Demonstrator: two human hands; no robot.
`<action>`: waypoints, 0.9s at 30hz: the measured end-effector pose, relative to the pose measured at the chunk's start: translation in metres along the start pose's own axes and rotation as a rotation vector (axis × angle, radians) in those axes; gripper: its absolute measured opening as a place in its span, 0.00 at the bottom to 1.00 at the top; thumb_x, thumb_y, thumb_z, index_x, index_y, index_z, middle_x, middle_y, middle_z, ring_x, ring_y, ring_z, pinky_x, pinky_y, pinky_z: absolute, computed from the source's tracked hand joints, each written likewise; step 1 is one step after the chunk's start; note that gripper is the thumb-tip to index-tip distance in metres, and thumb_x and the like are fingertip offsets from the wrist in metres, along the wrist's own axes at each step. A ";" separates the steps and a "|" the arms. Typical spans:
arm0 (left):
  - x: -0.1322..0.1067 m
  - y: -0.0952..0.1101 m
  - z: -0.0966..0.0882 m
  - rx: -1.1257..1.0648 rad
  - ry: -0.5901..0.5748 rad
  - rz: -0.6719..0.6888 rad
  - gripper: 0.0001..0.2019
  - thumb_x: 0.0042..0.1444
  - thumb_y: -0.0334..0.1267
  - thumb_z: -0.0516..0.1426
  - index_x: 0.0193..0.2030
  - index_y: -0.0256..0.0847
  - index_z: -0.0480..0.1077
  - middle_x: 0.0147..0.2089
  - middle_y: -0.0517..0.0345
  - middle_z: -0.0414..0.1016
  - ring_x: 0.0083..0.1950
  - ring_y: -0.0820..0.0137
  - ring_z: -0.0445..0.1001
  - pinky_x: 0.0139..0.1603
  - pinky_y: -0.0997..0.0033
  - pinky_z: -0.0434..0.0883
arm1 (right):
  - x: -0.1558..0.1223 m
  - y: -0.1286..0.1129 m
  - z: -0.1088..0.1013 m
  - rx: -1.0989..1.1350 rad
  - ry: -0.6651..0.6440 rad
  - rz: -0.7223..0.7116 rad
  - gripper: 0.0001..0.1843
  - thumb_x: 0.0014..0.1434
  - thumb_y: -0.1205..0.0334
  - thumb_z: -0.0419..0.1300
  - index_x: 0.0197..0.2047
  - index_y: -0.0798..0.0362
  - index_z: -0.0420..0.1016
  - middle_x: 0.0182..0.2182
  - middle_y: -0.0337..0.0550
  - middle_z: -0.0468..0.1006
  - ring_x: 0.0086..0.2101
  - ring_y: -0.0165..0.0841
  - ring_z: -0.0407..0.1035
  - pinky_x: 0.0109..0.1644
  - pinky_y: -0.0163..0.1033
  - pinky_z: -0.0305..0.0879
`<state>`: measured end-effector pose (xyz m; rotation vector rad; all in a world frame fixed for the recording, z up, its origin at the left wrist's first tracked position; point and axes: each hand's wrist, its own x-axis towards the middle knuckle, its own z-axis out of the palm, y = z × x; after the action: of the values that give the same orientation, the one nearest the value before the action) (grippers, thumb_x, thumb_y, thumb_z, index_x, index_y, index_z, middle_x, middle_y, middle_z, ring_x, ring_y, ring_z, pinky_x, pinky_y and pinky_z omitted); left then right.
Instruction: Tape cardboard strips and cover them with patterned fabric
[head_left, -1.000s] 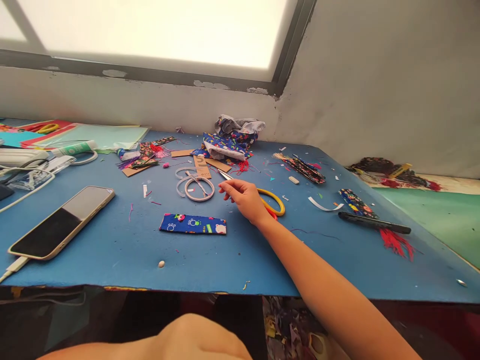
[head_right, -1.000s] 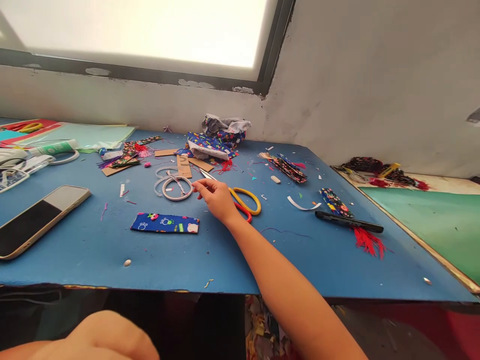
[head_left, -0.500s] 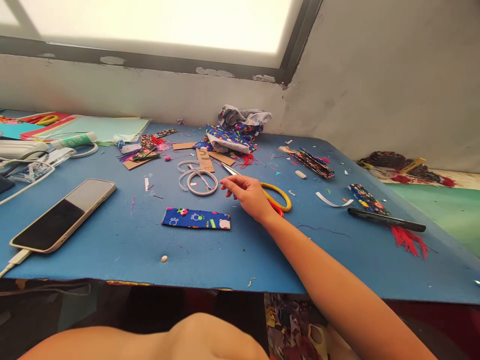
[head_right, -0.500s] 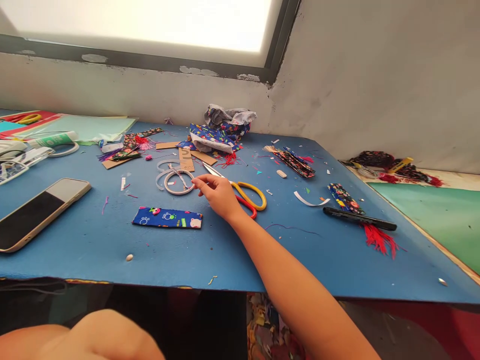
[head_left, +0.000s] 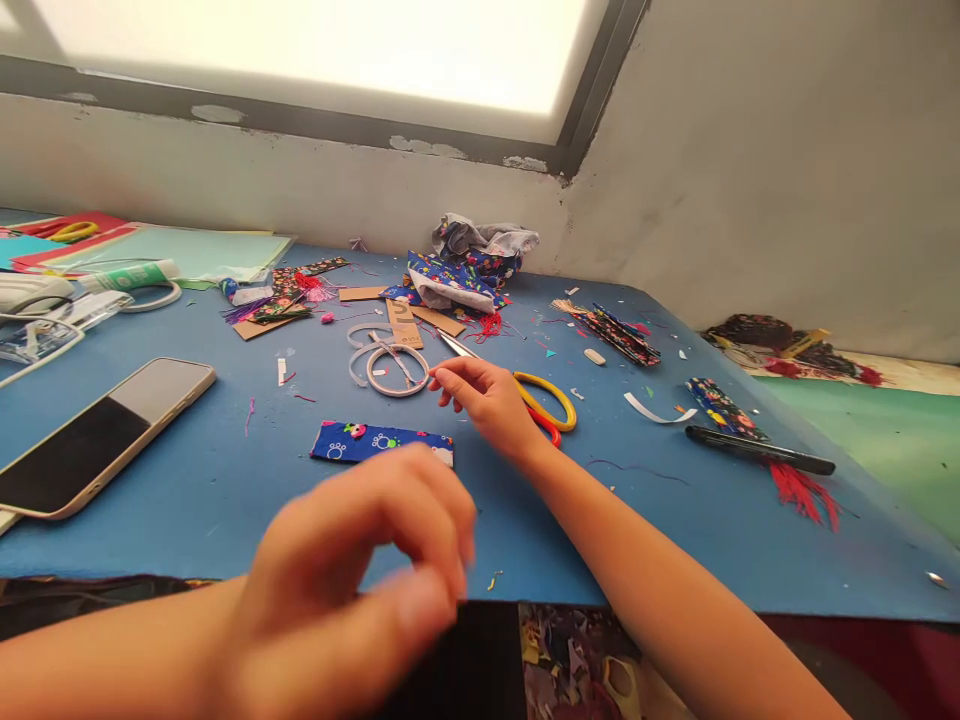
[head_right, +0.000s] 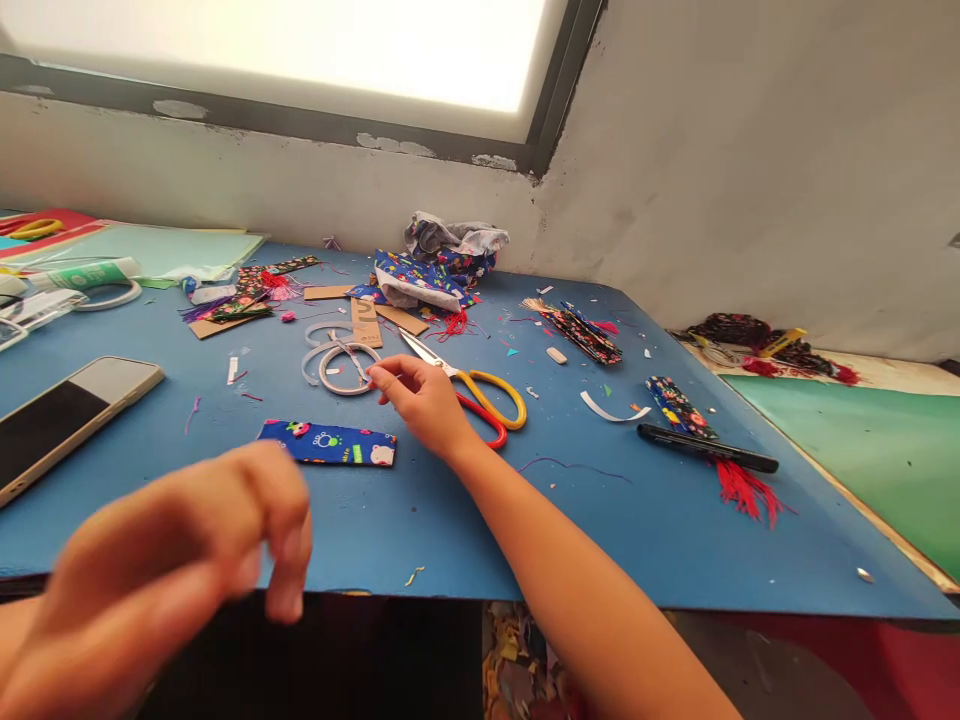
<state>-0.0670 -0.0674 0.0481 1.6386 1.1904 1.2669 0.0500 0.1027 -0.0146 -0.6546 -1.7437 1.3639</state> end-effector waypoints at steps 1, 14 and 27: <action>0.013 -0.009 -0.006 -0.201 -0.068 -0.113 0.11 0.60 0.45 0.53 0.31 0.45 0.71 0.24 0.60 0.70 0.23 0.73 0.70 0.22 0.75 0.73 | -0.002 -0.004 0.002 0.037 -0.004 -0.013 0.08 0.55 0.56 0.60 0.34 0.52 0.73 0.28 0.38 0.75 0.26 0.28 0.67 0.30 0.34 0.62; 0.055 -0.066 -0.035 -0.623 -0.007 -0.503 0.07 0.53 0.41 0.61 0.30 0.40 0.77 0.22 0.65 0.67 0.17 0.82 0.64 0.16 0.86 0.70 | -0.029 -0.022 0.024 0.258 0.006 -0.015 0.08 0.53 0.67 0.64 0.35 0.48 0.69 0.31 0.35 0.76 0.33 0.27 0.72 0.38 0.34 0.71; 0.045 -0.077 -0.047 -0.455 -0.115 -0.432 0.07 0.55 0.43 0.60 0.36 0.47 0.78 0.24 0.65 0.70 0.19 0.78 0.71 0.18 0.83 0.72 | -0.035 -0.026 0.029 0.398 0.014 0.090 0.11 0.51 0.73 0.65 0.34 0.48 0.73 0.31 0.32 0.78 0.32 0.23 0.74 0.37 0.25 0.73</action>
<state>-0.1266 -0.0008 0.0012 1.0407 1.0206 1.0514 0.0460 0.0519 -0.0019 -0.5206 -1.3873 1.7024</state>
